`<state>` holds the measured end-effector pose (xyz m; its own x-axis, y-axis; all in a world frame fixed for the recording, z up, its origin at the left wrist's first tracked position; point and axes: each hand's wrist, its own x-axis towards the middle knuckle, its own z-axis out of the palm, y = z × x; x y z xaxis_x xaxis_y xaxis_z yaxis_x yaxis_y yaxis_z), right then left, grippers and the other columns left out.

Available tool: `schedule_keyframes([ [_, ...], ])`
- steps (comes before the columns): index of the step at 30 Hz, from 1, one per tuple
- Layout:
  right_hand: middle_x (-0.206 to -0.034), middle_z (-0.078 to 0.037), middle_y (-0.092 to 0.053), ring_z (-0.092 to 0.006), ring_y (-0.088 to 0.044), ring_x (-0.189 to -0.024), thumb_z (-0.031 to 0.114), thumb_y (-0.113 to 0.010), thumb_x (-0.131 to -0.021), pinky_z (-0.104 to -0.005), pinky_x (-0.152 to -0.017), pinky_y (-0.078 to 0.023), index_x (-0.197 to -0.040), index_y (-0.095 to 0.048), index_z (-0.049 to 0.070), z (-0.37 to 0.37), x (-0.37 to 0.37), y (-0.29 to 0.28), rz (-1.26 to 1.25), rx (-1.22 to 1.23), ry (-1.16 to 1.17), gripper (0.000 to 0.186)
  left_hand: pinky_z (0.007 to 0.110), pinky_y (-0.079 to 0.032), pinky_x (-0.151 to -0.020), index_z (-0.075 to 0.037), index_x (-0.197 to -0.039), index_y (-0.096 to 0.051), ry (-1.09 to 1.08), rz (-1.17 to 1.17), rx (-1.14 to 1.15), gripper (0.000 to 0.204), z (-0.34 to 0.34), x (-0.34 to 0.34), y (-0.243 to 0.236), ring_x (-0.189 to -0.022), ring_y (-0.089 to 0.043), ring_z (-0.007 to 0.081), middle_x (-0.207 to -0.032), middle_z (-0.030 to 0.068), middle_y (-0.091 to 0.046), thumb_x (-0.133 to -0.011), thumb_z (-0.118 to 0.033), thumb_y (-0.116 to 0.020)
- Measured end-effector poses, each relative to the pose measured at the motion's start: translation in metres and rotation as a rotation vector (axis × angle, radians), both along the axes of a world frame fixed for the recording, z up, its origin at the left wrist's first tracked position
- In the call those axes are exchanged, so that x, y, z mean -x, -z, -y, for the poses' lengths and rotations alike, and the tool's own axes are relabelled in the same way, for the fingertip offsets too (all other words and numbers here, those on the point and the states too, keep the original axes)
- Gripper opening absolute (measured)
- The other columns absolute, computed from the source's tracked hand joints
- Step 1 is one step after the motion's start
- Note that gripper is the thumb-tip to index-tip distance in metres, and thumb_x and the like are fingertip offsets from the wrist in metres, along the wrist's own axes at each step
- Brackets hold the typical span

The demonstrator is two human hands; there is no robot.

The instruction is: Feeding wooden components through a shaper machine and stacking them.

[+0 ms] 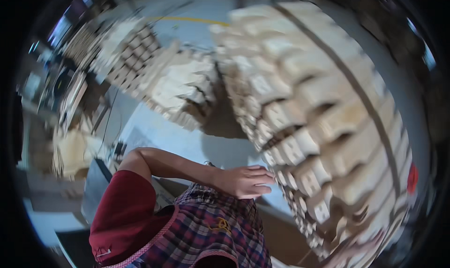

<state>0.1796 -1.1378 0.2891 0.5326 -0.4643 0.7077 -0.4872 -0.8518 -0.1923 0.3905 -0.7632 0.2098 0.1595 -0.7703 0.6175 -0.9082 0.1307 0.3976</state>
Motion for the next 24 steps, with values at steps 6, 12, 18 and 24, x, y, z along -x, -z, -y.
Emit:
schedule_keyframes([
  [6,-0.120,-0.021,-0.051,-0.0356,-0.051,-0.109,0.005,-0.049,-0.090,-0.0422,-0.095,-0.041,-0.121,-0.050,-0.002,-0.251,-0.127,0.033,-0.029,-0.116,-0.524,0.032,0.036,-0.045,-0.078,-0.004,-0.092,-0.061,-0.332,-0.125,-0.901,0.018,-0.160,-0.003,0.066,-0.090,-0.059,0.0273,-0.099,0.0121,-0.062,-0.079,-0.016,-0.060],
  [12,-0.107,-0.018,-0.052,-0.0271,-0.053,-0.085,0.000,-0.055,-0.073,-0.0336,-0.073,-0.046,-0.101,-0.057,-0.004,-0.463,-0.238,0.090,-0.279,-0.353,-1.327,0.029,0.042,-0.047,-0.074,-0.007,-0.094,-0.065,-0.710,-0.390,-1.062,0.019,-0.298,0.010,0.088,-0.079,-0.063,0.0285,-0.092,0.0140,-0.067,-0.082,-0.018,-0.055],
  [18,-0.099,-0.014,-0.056,-0.0263,-0.055,-0.081,0.003,-0.059,-0.073,-0.0324,-0.070,-0.047,-0.101,-0.058,-0.001,-0.608,-0.299,0.108,-0.617,-0.598,-1.754,0.028,0.040,-0.049,-0.072,-0.006,-0.097,-0.062,-1.105,-0.639,-0.851,0.023,-0.400,0.030,0.076,-0.080,-0.063,0.0303,-0.090,0.0135,-0.066,-0.085,-0.021,-0.051],
  [24,-0.088,-0.011,-0.060,-0.0258,-0.057,-0.074,0.007,-0.063,-0.073,-0.0322,-0.066,-0.047,-0.100,-0.060,0.002,-0.735,-0.349,0.124,-0.846,-0.406,-2.064,0.027,0.044,-0.048,-0.075,-0.007,-0.102,-0.058,-1.372,-0.922,-0.791,0.031,-0.491,0.045,0.079,-0.085,-0.063,0.0342,-0.094,0.0161,-0.064,-0.086,-0.032,-0.052],
])
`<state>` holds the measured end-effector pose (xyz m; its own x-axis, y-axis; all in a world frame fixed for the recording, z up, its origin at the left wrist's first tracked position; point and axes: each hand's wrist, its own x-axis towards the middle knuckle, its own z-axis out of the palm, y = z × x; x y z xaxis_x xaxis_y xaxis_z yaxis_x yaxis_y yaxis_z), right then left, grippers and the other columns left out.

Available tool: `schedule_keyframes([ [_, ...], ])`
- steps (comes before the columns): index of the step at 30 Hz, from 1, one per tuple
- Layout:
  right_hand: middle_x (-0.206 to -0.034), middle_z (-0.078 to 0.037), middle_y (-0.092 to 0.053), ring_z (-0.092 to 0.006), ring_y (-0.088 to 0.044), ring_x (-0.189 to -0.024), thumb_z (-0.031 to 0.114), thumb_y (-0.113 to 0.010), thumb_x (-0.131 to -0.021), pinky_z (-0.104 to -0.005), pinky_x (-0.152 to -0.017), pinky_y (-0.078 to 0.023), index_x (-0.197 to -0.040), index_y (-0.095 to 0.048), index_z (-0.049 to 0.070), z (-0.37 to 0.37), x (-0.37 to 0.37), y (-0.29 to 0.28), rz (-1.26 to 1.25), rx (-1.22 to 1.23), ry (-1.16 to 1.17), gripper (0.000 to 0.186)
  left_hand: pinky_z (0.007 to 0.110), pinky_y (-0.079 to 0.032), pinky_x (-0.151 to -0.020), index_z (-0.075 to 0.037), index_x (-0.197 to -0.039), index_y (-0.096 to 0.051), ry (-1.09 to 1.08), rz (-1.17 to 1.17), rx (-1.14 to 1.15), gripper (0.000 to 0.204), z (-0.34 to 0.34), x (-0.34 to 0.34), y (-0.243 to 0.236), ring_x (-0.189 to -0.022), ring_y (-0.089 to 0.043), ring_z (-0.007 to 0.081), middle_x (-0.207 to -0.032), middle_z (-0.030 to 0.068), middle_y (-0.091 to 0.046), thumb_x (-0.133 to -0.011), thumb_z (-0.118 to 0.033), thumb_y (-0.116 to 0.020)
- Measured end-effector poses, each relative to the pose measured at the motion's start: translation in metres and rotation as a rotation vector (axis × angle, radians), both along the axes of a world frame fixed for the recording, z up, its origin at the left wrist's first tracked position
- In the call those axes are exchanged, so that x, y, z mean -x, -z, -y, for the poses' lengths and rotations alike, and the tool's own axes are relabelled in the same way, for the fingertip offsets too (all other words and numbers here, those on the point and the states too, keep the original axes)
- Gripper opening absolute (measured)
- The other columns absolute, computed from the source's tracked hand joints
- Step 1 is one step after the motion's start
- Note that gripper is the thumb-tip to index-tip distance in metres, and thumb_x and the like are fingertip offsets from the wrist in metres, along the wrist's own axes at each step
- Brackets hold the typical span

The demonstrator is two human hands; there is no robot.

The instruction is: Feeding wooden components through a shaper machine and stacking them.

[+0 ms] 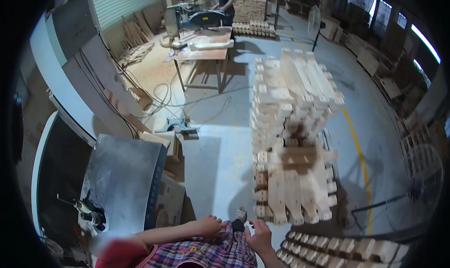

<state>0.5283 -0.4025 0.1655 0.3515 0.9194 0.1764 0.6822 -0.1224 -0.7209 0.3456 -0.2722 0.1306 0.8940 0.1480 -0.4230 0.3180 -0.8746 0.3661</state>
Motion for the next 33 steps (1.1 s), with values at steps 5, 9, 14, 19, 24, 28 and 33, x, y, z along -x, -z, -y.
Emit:
schedule_keyframes([
  [5,-0.085,-0.009,-0.062,-0.0240,-0.058,-0.070,0.009,-0.063,-0.074,-0.0309,-0.063,-0.047,-0.100,-0.061,0.004,-0.104,-0.015,0.007,0.030,-0.027,-0.189,0.027,0.046,-0.047,-0.075,-0.006,-0.109,-0.055,-0.098,-0.106,0.024,0.037,-0.083,-0.016,-0.005,-0.086,-0.062,0.0368,-0.096,0.0170,-0.064,-0.086,-0.034,-0.052],
  [9,-0.086,-0.009,-0.063,-0.0259,-0.059,-0.074,0.013,-0.064,-0.076,-0.0314,-0.064,-0.048,-0.100,-0.061,0.005,-0.183,-0.047,0.013,0.032,-0.004,-0.266,0.026,0.045,-0.047,-0.076,-0.005,-0.112,-0.053,-0.207,-0.104,0.027,0.040,-0.156,-0.058,-0.016,-0.086,-0.062,0.0375,-0.097,0.0179,-0.064,-0.085,-0.034,-0.053],
  [14,-0.087,-0.009,-0.063,-0.0265,-0.060,-0.075,0.016,-0.062,-0.077,-0.0325,-0.065,-0.048,-0.102,-0.061,0.005,-0.284,-0.079,0.011,0.045,0.033,-0.357,0.027,0.045,-0.047,-0.076,-0.004,-0.113,-0.053,-0.186,0.125,0.065,0.040,-0.251,-0.097,-0.021,-0.086,-0.061,0.0370,-0.099,0.0178,-0.063,-0.085,-0.033,-0.053],
  [19,-0.088,-0.011,-0.063,-0.0258,-0.060,-0.075,0.017,-0.063,-0.078,-0.0327,-0.066,-0.048,-0.104,-0.062,0.005,-0.379,-0.093,0.013,-0.018,0.053,-0.453,0.029,0.045,-0.048,-0.075,-0.003,-0.108,-0.056,-0.375,0.097,-0.019,0.036,-0.330,-0.092,-0.021,-0.086,-0.061,0.0362,-0.100,0.0175,-0.063,-0.084,-0.030,-0.053],
  [24,-0.091,-0.012,-0.064,-0.0287,-0.060,-0.079,0.020,-0.061,-0.080,-0.0352,-0.069,-0.048,-0.108,-0.060,0.004,-0.465,-0.088,0.028,0.142,0.249,-0.570,0.031,0.045,-0.048,-0.074,-0.001,-0.101,-0.058,-0.453,-0.045,0.221,0.035,-0.415,-0.073,0.011,-0.083,-0.061,0.0371,-0.098,0.0183,-0.063,-0.085,-0.030,-0.053],
  [28,-0.092,-0.014,-0.063,-0.0317,-0.060,-0.079,0.025,-0.059,-0.082,-0.0376,-0.071,-0.048,-0.109,-0.059,0.004,-0.564,-0.090,0.036,0.158,0.144,-0.593,0.034,0.045,-0.048,-0.073,0.000,-0.100,-0.059,-0.491,-0.038,0.057,0.037,-0.518,-0.078,0.011,-0.081,-0.062,0.0375,-0.093,0.0180,-0.064,-0.085,-0.033,-0.053],
  [33,-0.092,-0.016,-0.063,-0.0340,-0.059,-0.081,0.024,-0.058,-0.081,-0.0404,-0.073,-0.048,-0.111,-0.057,0.003,-0.696,-0.077,0.022,0.205,0.173,-0.592,0.037,0.043,-0.046,-0.082,-0.005,-0.110,-0.055,-0.355,-0.032,0.009,0.039,-0.652,-0.091,-0.017,-0.092,-0.060,0.0369,-0.101,0.0170,-0.063,-0.085,-0.035,-0.056],
])
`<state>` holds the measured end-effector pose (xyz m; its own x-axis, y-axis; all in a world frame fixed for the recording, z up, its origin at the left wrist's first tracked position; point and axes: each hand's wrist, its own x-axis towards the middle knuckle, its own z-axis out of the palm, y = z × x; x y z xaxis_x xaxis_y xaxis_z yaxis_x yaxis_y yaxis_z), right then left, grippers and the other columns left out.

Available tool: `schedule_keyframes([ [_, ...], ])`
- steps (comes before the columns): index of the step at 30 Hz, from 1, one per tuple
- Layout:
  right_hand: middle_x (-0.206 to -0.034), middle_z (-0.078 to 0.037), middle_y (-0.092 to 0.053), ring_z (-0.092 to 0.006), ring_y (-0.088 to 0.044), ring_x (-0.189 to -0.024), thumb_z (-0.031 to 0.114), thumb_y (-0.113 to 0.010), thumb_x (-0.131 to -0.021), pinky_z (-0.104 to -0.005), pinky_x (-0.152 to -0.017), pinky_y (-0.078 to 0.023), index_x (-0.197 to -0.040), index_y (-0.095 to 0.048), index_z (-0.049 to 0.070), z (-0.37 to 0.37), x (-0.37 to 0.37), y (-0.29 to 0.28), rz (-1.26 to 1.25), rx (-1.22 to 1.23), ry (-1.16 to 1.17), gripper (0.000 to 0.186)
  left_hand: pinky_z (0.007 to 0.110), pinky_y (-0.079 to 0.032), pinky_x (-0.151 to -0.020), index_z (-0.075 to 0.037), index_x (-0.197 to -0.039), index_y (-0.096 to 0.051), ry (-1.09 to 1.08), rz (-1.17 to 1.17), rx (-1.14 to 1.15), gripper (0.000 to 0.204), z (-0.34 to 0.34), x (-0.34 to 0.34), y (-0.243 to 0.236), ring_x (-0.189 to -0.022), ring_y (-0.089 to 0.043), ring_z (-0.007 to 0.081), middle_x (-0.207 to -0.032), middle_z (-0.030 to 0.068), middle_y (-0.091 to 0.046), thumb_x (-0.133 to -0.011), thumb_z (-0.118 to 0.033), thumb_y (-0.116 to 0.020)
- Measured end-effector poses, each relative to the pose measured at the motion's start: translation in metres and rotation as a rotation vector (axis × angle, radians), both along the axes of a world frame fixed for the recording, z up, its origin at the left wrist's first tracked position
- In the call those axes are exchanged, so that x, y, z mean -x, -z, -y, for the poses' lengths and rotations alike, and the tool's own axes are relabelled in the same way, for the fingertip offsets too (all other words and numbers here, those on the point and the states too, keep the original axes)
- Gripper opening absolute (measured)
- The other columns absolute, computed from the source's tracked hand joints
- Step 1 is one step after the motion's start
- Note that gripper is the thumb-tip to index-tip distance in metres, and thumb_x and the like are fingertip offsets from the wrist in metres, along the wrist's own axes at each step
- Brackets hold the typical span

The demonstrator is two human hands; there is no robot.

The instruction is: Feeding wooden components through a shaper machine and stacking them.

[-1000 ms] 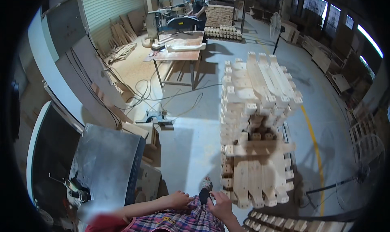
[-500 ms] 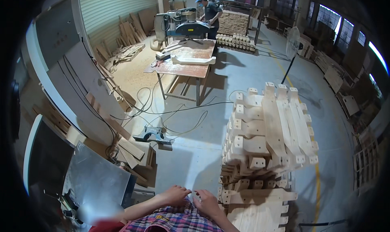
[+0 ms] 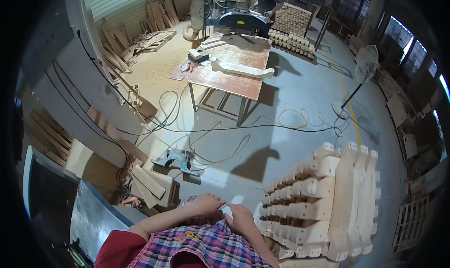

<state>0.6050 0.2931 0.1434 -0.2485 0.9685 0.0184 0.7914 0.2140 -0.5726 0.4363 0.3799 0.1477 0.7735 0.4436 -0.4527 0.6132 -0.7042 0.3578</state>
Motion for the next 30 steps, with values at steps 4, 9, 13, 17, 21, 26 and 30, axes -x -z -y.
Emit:
schedule_keyframes([
  [4,-0.092,-0.017,-0.063,-0.0353,-0.059,-0.082,0.025,-0.058,-0.081,-0.0415,-0.074,-0.047,-0.110,-0.056,0.003,-0.095,0.011,-0.004,-0.008,0.061,-0.044,0.036,0.043,-0.046,-0.081,-0.005,-0.113,-0.053,-0.003,-0.017,-0.081,0.041,-0.081,0.014,-0.009,-0.092,-0.060,0.0365,-0.101,0.0162,-0.063,-0.084,-0.035,-0.057],
  [9,-0.092,-0.018,-0.062,-0.0361,-0.059,-0.082,0.026,-0.058,-0.081,-0.0423,-0.074,-0.047,-0.107,-0.056,0.004,-0.182,0.015,0.000,0.019,0.178,-0.128,0.034,0.043,-0.047,-0.076,-0.004,-0.107,-0.055,-0.121,0.157,-0.080,0.038,-0.141,0.046,0.015,-0.085,-0.061,0.0358,-0.095,0.0172,-0.063,-0.083,-0.032,-0.058],
  [13,-0.093,-0.018,-0.062,-0.0364,-0.059,-0.083,0.028,-0.058,-0.081,-0.0431,-0.074,-0.048,-0.105,-0.056,0.004,-0.257,-0.009,0.029,0.102,0.293,-0.260,0.034,0.043,-0.048,-0.074,-0.003,-0.106,-0.055,-0.291,0.172,-0.051,0.035,-0.184,0.049,0.028,-0.081,-0.061,0.0364,-0.093,0.0181,-0.063,-0.084,-0.030,-0.057],
  [17,-0.094,-0.016,-0.063,-0.0351,-0.058,-0.083,0.024,-0.057,-0.078,-0.0404,-0.074,-0.047,-0.100,-0.059,0.005,-0.369,-0.029,0.045,0.116,0.354,-0.365,0.030,0.044,-0.047,-0.073,-0.003,-0.106,-0.054,-0.500,0.089,-0.033,0.033,-0.236,0.056,0.032,-0.080,-0.060,0.0377,-0.094,0.0191,-0.062,-0.086,-0.028,-0.054],
  [21,-0.086,-0.018,-0.060,-0.0355,-0.053,-0.079,0.019,-0.057,-0.071,-0.0412,-0.074,-0.045,-0.092,-0.056,0.003,-0.526,-0.057,0.135,-0.040,0.145,-0.374,0.026,0.044,-0.047,-0.073,-0.003,-0.105,-0.054,-0.709,0.050,0.022,0.029,-0.299,0.035,0.032,-0.080,-0.060,0.0392,-0.095,0.0201,-0.062,-0.088,-0.026,-0.051],
  [26,-0.120,-0.027,-0.048,-0.0410,-0.051,-0.103,0.008,-0.054,-0.071,-0.0474,-0.086,-0.046,-0.117,-0.049,-0.003,-0.747,-0.095,0.128,0.174,0.053,-0.242,0.048,0.044,-0.047,-0.073,-0.003,-0.105,-0.054,-0.850,-0.005,0.069,0.030,-0.352,-0.001,0.017,-0.080,-0.058,0.0390,-0.093,0.0189,-0.062,-0.089,-0.029,-0.051],
  [30,-0.143,-0.025,-0.029,-0.0415,-0.038,-0.125,0.010,-0.058,-0.080,-0.0551,-0.097,-0.036,-0.144,-0.023,0.008,-0.914,-0.147,0.160,0.619,0.221,-0.030,0.073,0.043,-0.047,-0.072,-0.002,-0.106,-0.053,-0.907,-0.016,0.176,0.030,-0.381,-0.017,0.011,-0.079,-0.058,0.0388,-0.092,0.0189,-0.061,-0.088,-0.027,-0.052],
])
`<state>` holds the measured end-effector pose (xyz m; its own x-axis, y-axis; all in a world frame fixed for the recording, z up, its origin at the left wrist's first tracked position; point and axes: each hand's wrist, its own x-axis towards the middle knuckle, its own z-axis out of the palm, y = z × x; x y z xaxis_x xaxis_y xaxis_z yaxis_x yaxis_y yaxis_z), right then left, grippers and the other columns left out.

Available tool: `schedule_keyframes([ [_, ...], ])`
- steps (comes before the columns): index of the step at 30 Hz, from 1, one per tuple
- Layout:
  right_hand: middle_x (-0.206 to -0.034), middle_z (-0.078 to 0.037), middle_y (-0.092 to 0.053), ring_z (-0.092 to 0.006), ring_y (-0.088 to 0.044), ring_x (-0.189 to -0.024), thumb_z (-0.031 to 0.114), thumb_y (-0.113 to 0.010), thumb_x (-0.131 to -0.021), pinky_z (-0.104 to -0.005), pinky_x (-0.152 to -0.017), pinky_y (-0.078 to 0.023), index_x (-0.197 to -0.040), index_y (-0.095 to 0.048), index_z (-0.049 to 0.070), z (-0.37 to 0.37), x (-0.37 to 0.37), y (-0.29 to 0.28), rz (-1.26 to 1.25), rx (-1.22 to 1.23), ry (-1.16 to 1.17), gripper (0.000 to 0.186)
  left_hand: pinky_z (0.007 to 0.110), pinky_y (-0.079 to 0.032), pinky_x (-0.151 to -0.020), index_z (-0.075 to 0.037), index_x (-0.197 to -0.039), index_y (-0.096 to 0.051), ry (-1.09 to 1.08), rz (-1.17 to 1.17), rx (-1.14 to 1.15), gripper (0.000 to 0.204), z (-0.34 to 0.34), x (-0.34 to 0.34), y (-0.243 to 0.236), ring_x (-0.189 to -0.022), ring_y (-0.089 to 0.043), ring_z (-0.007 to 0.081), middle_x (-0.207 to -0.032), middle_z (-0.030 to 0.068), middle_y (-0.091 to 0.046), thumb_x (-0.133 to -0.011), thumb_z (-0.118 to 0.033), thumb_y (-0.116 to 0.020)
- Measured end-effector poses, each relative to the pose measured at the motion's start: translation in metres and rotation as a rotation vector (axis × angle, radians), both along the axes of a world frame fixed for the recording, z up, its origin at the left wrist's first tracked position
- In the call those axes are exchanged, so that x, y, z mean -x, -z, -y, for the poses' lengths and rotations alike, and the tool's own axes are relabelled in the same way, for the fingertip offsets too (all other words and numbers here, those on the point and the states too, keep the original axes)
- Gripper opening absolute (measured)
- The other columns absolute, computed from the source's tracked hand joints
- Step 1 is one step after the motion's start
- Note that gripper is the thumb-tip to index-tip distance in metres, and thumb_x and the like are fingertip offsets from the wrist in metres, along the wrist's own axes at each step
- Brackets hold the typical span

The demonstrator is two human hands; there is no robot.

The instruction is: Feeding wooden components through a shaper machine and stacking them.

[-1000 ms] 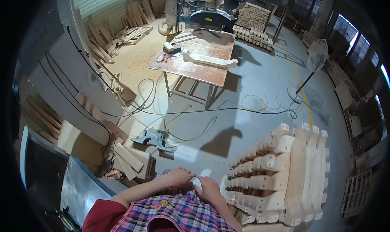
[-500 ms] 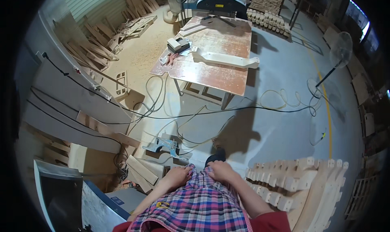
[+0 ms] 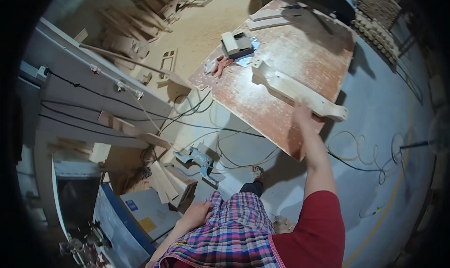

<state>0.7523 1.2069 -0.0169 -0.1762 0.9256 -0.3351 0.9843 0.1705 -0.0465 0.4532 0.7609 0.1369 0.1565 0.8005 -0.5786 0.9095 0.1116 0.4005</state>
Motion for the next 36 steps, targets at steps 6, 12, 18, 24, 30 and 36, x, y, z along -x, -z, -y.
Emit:
schedule_keyframes([
  [6,-0.145,-0.028,-0.023,-0.0422,-0.028,-0.132,0.018,-0.074,-0.065,-0.0530,-0.105,-0.028,-0.148,-0.001,0.014,-0.100,-0.023,0.046,0.154,-0.096,-0.072,0.111,0.043,-0.046,-0.074,-0.003,-0.107,-0.052,-0.281,-0.006,0.095,0.030,0.001,-0.020,0.000,-0.081,-0.058,0.0384,-0.092,0.0192,-0.061,-0.086,-0.025,-0.053],
  [12,-0.139,-0.027,-0.030,-0.0439,-0.030,-0.129,0.031,-0.073,-0.062,-0.0511,-0.106,-0.025,-0.146,-0.009,0.006,-0.098,-0.003,0.040,0.049,-0.135,-0.122,0.108,0.043,-0.045,-0.079,-0.003,-0.107,-0.052,-0.424,0.049,0.069,0.030,0.012,-0.025,0.002,-0.088,-0.059,0.0364,-0.096,0.0185,-0.062,-0.086,-0.025,-0.053],
  [18,-0.124,-0.025,-0.046,-0.0412,-0.047,-0.111,0.033,-0.072,-0.064,-0.0486,-0.098,-0.037,-0.139,-0.028,-0.002,0.006,0.025,0.053,-0.048,-0.263,-0.297,0.093,0.041,-0.044,-0.082,-0.002,-0.107,-0.052,-0.563,-0.020,0.127,0.030,0.048,-0.039,0.011,-0.090,-0.059,0.0349,-0.102,0.0172,-0.062,-0.086,-0.023,-0.052],
  [24,-0.121,-0.021,-0.050,-0.0365,-0.051,-0.102,0.002,-0.061,-0.049,-0.0433,-0.088,-0.044,-0.136,-0.035,0.001,0.134,0.055,0.028,-0.694,0.498,-0.331,0.090,0.043,-0.046,-0.082,-0.003,-0.104,-0.057,-0.773,-0.027,-0.070,0.028,0.109,-0.033,0.015,-0.094,-0.060,0.0349,-0.101,0.0172,-0.062,-0.086,-0.024,-0.055],
  [30,-0.088,-0.017,-0.062,-0.0258,-0.056,-0.072,-0.001,-0.053,-0.055,-0.0292,-0.070,-0.045,-0.127,-0.044,-0.006,0.300,0.173,-0.042,-0.573,1.368,0.009,0.073,0.039,-0.049,-0.082,0.002,-0.114,-0.054,-1.123,0.413,-0.131,0.042,0.196,0.006,0.019,-0.094,-0.061,0.0352,-0.109,0.0185,-0.061,-0.089,-0.032,-0.054],
  [36,-0.112,-0.024,-0.058,-0.0371,-0.056,-0.093,0.011,-0.056,-0.049,-0.0443,-0.082,-0.045,-0.130,-0.042,-0.005,0.478,0.297,-0.109,-0.232,1.775,-0.074,0.084,0.037,-0.049,-0.082,0.004,-0.119,-0.052,-1.479,0.500,-0.260,0.050,0.328,0.039,0.026,-0.094,-0.061,0.0309,-0.111,0.0183,-0.061,-0.090,-0.037,-0.055],
])
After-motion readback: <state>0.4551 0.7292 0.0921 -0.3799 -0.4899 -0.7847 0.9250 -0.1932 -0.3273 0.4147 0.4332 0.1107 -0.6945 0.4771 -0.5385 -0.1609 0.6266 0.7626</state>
